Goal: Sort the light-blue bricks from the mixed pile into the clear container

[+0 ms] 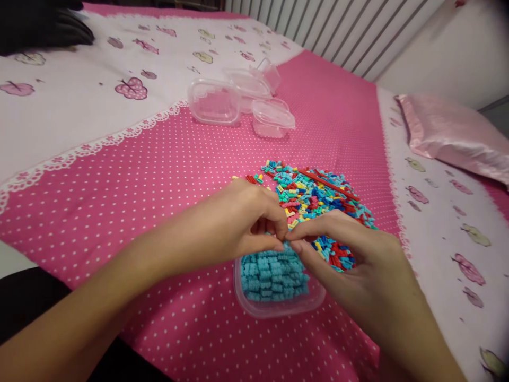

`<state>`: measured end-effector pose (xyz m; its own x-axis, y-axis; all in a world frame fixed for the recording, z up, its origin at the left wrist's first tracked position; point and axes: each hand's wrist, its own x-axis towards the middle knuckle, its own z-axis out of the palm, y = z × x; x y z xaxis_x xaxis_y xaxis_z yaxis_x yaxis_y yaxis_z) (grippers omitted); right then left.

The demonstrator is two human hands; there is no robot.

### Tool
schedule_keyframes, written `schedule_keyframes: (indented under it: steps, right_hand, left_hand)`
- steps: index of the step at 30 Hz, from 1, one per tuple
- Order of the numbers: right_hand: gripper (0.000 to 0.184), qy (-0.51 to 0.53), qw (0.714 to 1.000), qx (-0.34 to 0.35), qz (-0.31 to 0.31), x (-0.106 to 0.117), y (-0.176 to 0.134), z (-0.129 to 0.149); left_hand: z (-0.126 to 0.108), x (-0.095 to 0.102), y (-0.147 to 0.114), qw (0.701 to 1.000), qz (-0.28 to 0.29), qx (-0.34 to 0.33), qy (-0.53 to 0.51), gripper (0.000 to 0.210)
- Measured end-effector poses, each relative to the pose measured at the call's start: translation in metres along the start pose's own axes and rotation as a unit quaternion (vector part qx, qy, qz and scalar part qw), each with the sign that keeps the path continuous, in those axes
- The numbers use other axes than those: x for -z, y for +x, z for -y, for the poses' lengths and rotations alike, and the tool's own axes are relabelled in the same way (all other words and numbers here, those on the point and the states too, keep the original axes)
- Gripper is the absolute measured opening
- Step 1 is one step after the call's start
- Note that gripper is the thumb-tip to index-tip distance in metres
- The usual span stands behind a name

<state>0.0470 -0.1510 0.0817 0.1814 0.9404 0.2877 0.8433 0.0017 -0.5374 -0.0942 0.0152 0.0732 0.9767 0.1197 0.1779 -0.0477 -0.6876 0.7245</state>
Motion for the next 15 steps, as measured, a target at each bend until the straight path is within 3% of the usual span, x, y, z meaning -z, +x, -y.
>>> schedule_keyframes:
  steps: [9, 15]
  right_hand:
    - [0.017, -0.051, 0.998, 0.015, 0.014, 0.007, -0.005, -0.002]
    - [0.015, -0.079, 0.987, 0.026, 0.139, 0.012, -0.011, -0.012]
  left_hand:
    - [0.002, -0.002, 0.001, 1.000, 0.013, -0.004, -0.016, 0.004]
    - [0.004, 0.001, 0.001, 1.000, -0.015, 0.013, -0.002, 0.002]
